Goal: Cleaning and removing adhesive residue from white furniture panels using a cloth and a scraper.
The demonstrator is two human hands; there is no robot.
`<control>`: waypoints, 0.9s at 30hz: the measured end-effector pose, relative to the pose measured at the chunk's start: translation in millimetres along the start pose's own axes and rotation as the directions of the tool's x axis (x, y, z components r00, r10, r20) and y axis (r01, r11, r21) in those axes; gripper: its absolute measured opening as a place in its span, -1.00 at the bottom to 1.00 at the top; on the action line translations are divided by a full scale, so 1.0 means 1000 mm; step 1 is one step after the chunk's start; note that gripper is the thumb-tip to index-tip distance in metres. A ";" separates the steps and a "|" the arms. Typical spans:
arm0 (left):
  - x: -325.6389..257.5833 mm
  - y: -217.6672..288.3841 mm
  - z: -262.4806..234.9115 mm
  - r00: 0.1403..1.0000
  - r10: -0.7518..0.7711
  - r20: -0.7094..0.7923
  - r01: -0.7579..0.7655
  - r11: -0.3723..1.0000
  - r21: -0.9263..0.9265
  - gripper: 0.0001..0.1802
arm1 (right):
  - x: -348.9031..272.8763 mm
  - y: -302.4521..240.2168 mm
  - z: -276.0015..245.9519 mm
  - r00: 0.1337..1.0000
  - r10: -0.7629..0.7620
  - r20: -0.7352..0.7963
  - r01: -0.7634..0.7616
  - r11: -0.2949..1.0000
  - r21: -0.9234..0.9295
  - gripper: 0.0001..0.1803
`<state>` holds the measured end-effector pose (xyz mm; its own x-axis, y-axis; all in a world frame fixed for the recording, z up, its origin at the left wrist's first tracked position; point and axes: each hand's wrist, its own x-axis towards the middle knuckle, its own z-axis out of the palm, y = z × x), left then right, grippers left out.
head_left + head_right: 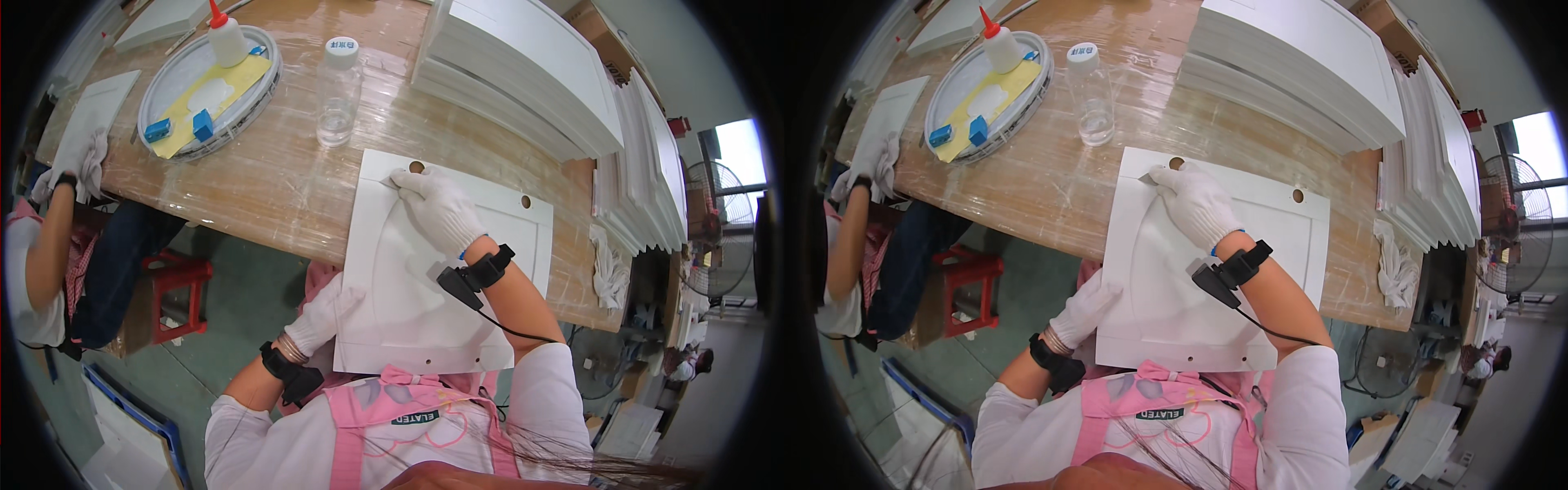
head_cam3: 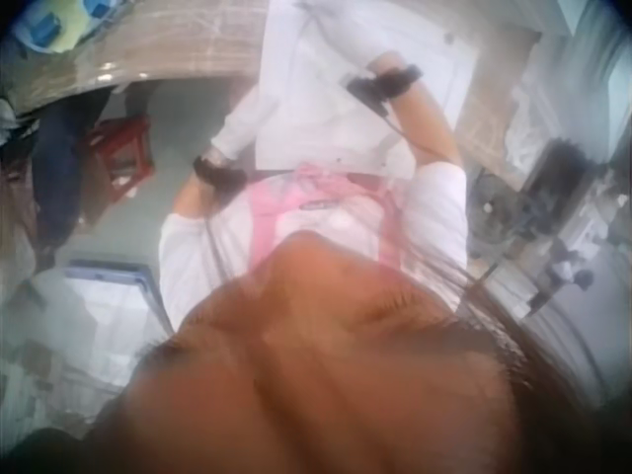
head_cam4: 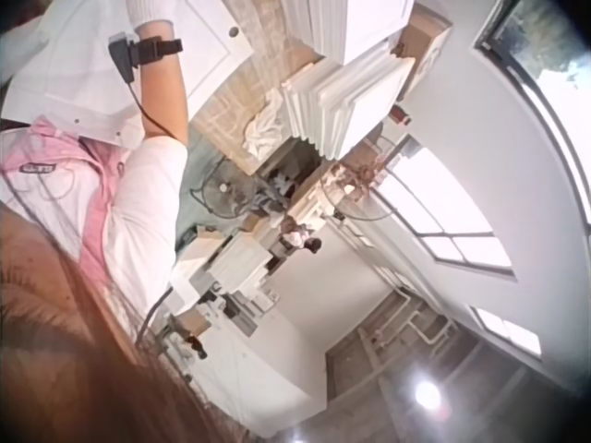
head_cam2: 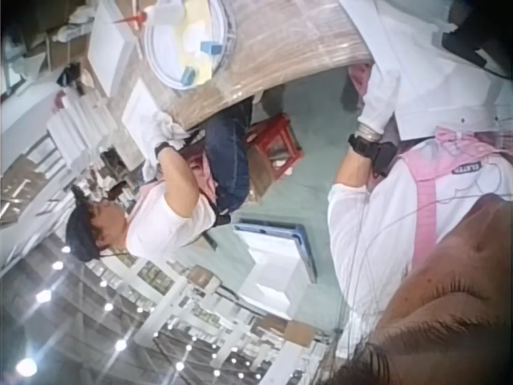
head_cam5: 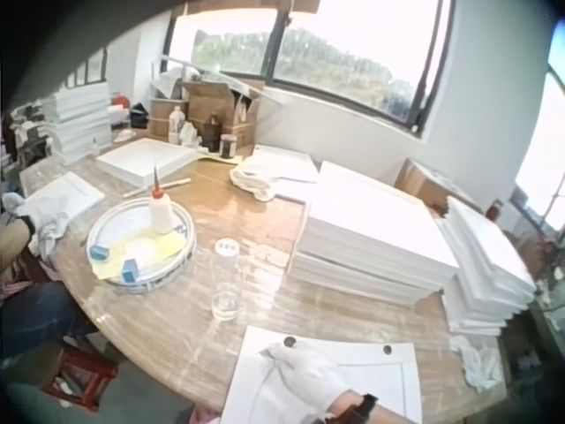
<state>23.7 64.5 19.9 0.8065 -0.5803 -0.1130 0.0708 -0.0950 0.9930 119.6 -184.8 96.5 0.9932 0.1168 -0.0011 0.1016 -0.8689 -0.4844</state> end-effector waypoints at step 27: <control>0.003 -0.004 -0.003 0.999 0.053 -0.009 -0.052 0.997 0.062 -0.57 | 0.009 -0.005 0.001 0.994 0.080 0.068 -0.087 0.990 0.114 -0.69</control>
<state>27.8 65.3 15.3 0.8143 -0.5774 -0.0598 -0.0082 -0.1144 0.9934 128.5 -179.5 98.2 0.9919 0.0795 -0.0992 0.0075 -0.8154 -0.5788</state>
